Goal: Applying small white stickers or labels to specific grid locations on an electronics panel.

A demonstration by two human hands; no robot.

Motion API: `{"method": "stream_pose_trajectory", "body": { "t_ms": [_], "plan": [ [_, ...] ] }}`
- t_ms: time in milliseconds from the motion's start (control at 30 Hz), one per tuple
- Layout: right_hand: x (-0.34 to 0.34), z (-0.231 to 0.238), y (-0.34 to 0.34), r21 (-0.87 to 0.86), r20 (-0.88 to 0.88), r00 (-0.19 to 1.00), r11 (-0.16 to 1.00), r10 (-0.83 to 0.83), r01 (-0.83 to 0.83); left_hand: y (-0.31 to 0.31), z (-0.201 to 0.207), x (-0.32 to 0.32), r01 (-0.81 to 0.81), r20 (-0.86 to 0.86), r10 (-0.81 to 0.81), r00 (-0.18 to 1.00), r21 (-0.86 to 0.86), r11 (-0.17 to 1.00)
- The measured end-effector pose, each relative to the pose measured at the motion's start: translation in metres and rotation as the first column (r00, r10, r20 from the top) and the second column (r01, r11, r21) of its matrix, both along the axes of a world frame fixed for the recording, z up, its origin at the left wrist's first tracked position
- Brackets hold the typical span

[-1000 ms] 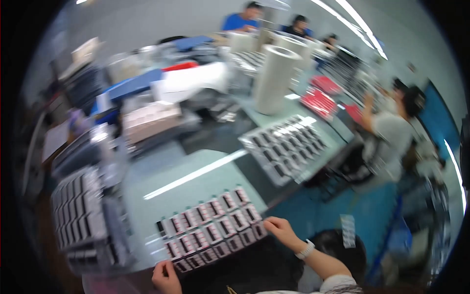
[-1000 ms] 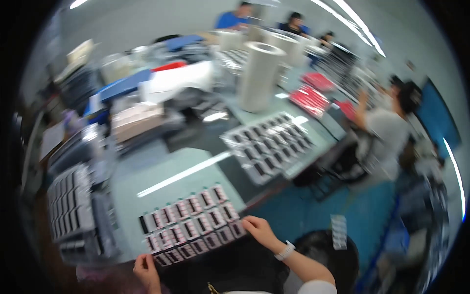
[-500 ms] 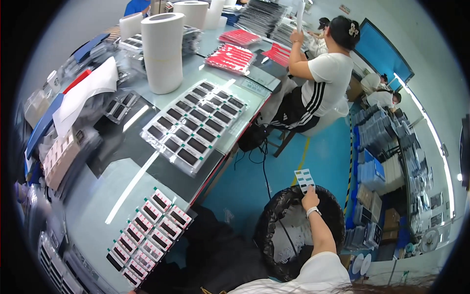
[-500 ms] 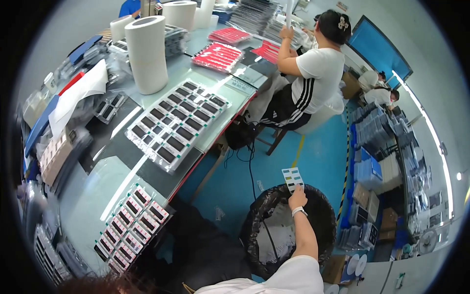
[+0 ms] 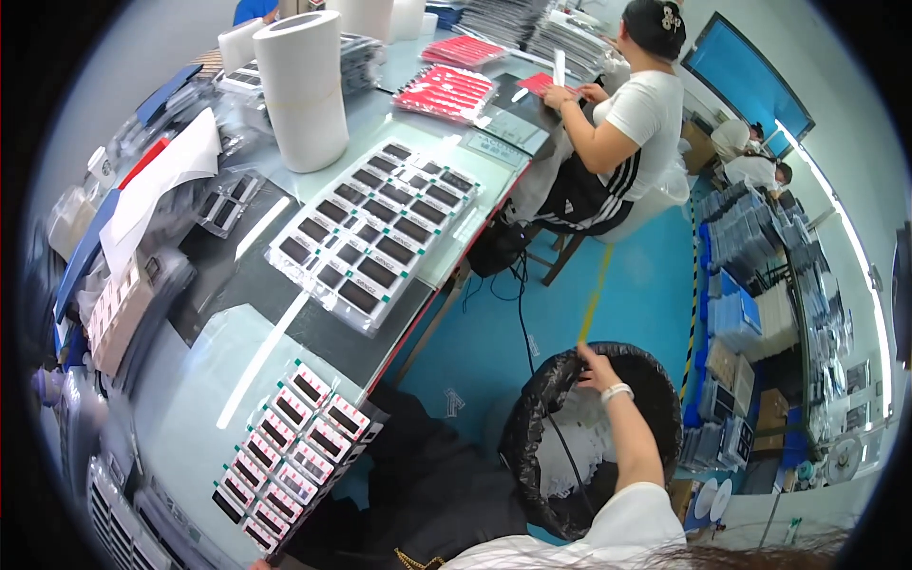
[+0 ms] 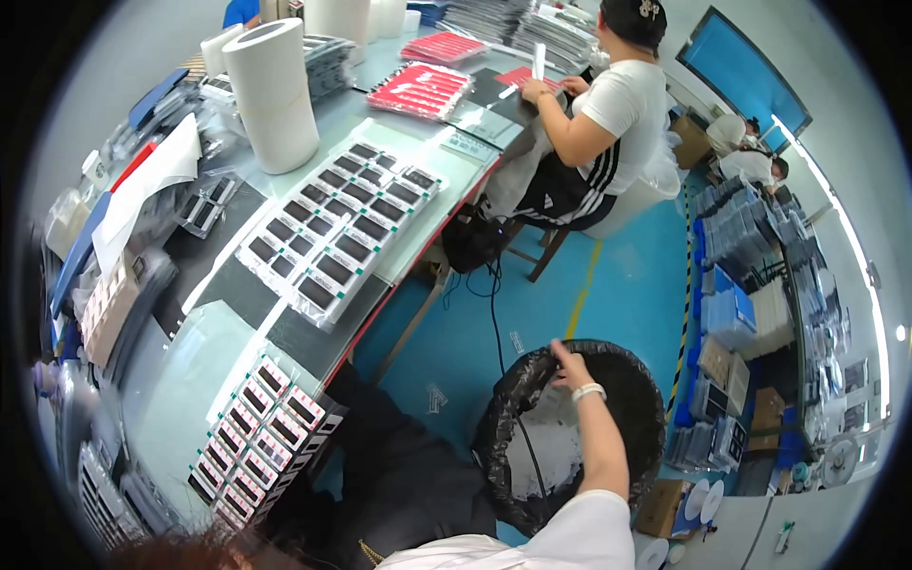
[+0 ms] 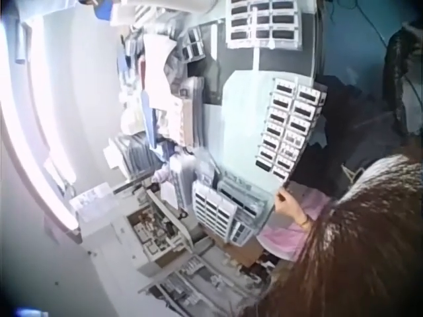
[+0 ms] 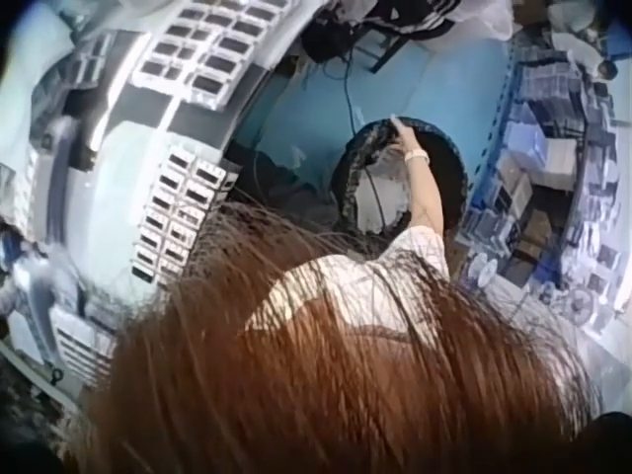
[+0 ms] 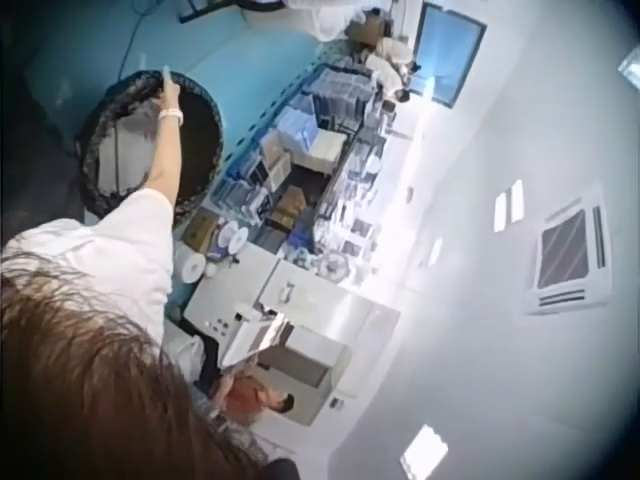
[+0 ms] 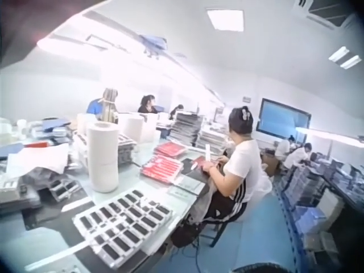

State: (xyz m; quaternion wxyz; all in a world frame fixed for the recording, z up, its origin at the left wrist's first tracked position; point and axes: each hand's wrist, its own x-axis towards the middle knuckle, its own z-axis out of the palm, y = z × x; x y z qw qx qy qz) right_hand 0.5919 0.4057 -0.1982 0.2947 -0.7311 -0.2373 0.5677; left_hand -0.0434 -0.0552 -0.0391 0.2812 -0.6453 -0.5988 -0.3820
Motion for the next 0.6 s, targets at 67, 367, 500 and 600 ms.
{"method": "stream_pose_trajectory", "body": {
  "t_ms": [67, 367, 500, 600],
  "plan": [
    [0.090, -0.042, 0.002, 0.326, 0.124, 0.978, 0.938, -0.166, 0.118, 0.062, 0.033, 0.050, -0.334, 0.507, 0.788, 0.351, -0.718, 0.611],
    [0.017, -0.043, 0.006, 0.129, 0.387, 0.919, 0.981, 0.083, -0.143, 0.038, 0.022, 0.032, -0.496, 0.318, 0.768, 0.556, -0.614, 0.614],
    [-0.054, -0.019, 0.007, 0.078, 0.482, 0.802, 0.895, 0.351, -0.439, 0.030, 0.035, 0.037, -0.527, 0.303, 0.792, 0.529, -0.614, 0.588],
    [-0.077, -0.010, 0.007, -0.002, 0.619, 0.635, 0.809, 0.463, -0.588, 0.014, 0.008, 0.011, -0.537, 0.218, 0.799, 0.561, -0.639, 0.551]
  ]
}}
